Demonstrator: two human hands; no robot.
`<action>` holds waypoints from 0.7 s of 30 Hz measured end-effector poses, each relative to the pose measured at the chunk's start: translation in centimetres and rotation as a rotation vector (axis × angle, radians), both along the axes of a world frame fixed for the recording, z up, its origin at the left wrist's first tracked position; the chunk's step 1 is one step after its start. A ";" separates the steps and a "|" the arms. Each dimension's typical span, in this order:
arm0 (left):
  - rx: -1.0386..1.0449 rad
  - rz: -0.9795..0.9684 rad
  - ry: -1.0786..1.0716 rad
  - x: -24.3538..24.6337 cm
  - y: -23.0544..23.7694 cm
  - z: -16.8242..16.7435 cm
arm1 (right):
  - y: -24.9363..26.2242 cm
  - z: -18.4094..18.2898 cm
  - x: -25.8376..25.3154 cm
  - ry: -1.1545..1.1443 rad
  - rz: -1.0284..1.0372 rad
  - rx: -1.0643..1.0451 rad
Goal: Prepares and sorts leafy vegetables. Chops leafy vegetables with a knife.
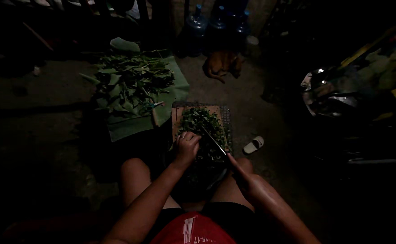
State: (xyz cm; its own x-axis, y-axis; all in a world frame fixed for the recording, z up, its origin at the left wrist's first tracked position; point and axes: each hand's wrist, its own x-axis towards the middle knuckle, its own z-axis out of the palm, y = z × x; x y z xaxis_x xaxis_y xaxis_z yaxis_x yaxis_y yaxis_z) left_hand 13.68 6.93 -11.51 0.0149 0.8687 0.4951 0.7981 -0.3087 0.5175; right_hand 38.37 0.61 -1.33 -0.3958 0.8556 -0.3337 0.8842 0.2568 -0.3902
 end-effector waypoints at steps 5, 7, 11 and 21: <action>0.053 0.023 0.010 -0.1 0.4 -0.5 | -0.4 0.7 -1.2 -0.154 0.013 -0.056; 0.029 0.001 0.034 -0.1 0.2 -0.5 | 0.0 -0.6 -2.1 -0.163 0.012 -0.078; -0.042 -0.018 0.097 -0.6 -0.4 0.0 | 0.7 -1.9 -2.0 -0.078 0.010 -0.038; 0.072 0.067 0.048 -0.3 -0.5 -0.8 | -0.6 1.2 -1.2 -0.132 0.024 -0.055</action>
